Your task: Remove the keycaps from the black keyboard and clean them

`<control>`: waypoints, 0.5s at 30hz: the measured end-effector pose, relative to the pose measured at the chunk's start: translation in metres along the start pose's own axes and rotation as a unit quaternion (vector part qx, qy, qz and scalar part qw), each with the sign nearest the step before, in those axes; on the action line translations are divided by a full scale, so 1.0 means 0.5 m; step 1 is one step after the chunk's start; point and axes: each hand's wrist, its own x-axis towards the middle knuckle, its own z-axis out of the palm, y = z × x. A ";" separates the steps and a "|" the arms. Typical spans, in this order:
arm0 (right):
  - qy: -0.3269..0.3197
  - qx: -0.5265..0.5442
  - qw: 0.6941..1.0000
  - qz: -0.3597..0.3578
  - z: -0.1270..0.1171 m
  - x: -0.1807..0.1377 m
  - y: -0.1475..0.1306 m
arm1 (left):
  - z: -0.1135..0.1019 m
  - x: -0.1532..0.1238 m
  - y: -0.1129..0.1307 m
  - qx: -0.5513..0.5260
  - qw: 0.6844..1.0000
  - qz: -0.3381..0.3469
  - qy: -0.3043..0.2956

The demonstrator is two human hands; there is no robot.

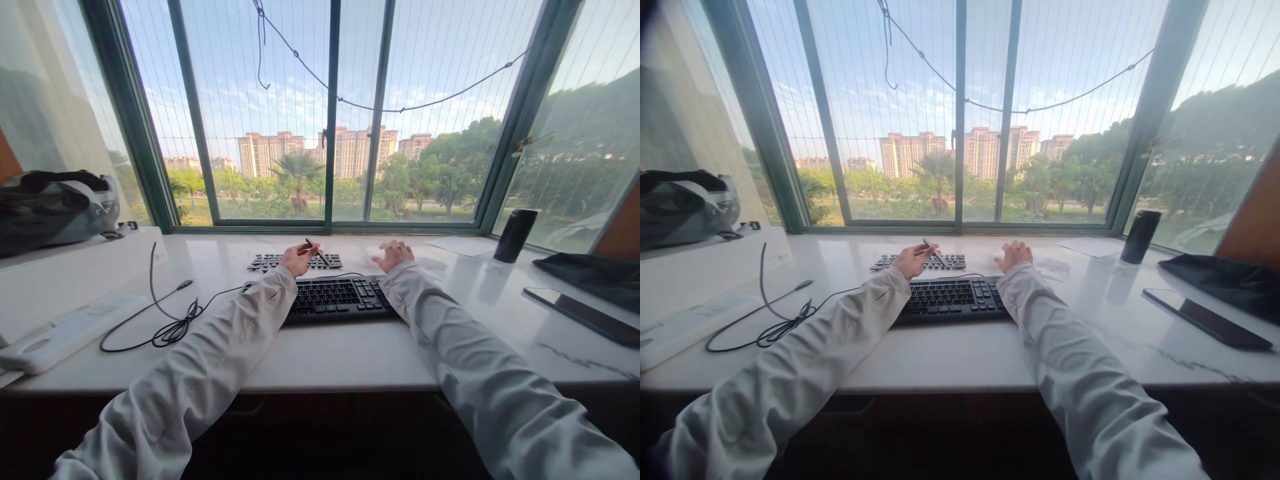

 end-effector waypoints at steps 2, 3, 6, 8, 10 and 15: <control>-0.049 -0.029 0.998 0.027 0.011 0.005 0.021 | 0.001 -0.006 0.001 -0.012 1.000 -0.005 -0.011; -0.059 -0.031 0.997 0.033 0.014 0.008 0.025 | 0.001 -0.008 0.002 -0.022 1.000 -0.010 -0.019; -0.038 -0.022 0.999 0.032 0.014 0.013 0.017 | 0.001 -0.011 0.006 -0.059 0.997 -0.028 -0.040; -0.030 -0.021 0.999 0.030 0.016 0.012 0.011 | 0.001 -0.012 0.008 -0.077 0.995 -0.041 -0.044; -0.047 -0.021 0.998 0.037 0.020 0.008 0.012 | 0.003 -0.013 0.011 -0.089 0.993 -0.052 -0.050; -0.050 0.001 0.998 0.041 0.013 0.007 0.020 | 0.011 -0.017 0.016 -0.121 0.990 -0.049 -0.056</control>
